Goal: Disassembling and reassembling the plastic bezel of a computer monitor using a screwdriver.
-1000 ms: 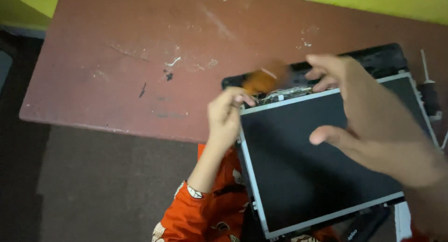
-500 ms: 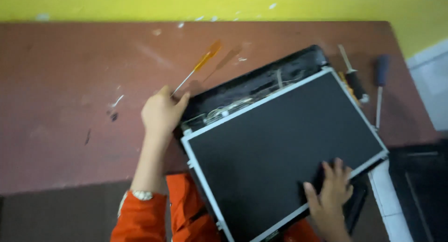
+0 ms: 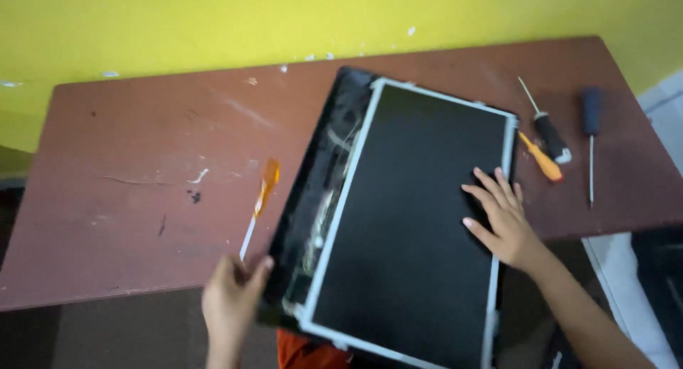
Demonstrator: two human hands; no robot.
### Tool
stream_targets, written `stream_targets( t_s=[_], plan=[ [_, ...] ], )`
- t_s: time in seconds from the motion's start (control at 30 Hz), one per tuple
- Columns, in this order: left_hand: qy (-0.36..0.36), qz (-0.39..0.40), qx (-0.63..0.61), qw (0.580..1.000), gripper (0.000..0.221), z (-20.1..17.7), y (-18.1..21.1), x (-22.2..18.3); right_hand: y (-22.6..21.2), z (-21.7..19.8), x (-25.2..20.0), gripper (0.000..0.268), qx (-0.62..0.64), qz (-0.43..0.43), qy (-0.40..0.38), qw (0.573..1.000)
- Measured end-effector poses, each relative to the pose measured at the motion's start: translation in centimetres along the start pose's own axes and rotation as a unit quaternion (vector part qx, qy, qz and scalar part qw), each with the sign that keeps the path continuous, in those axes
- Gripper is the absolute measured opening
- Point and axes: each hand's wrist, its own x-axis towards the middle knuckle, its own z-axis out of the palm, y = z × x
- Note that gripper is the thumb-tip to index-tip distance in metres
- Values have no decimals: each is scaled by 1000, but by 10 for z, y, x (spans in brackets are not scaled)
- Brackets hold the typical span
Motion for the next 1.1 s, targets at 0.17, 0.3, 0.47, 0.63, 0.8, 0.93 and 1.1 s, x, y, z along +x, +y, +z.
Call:
stream_targets(
  t_s=[0.17, 0.3, 0.47, 0.63, 0.8, 0.93, 1.1],
  plan=[
    [25, -52, -55, 997, 44, 68, -38, -58, 8, -9, 73, 77, -63, -55, -77, 994],
    [110, -61, -338, 933, 21, 137, -32, -92, -12, -19, 142, 81, -103, -11, -185, 977],
    [240, 30, -492, 836, 25, 189, 32, -111, -39, -8, 224, 76, -163, 101, -230, 954],
    [128, 91, -398, 904, 29, 208, 74, -143, -47, 44, 261, 69, -113, 213, 0, 971],
    [17, 89, -485, 870, 27, 215, 80, -175, -71, 36, 265, 71, -125, 72, -13, 989],
    [96, 171, -461, 865, 23, 219, 74, -146, -78, 29, 280, 67, -113, -17, -58, 992],
    [143, 107, -552, 814, 19, 205, 75, -117, -77, 30, 294, 62, -84, -68, -65, 992]
  ],
)
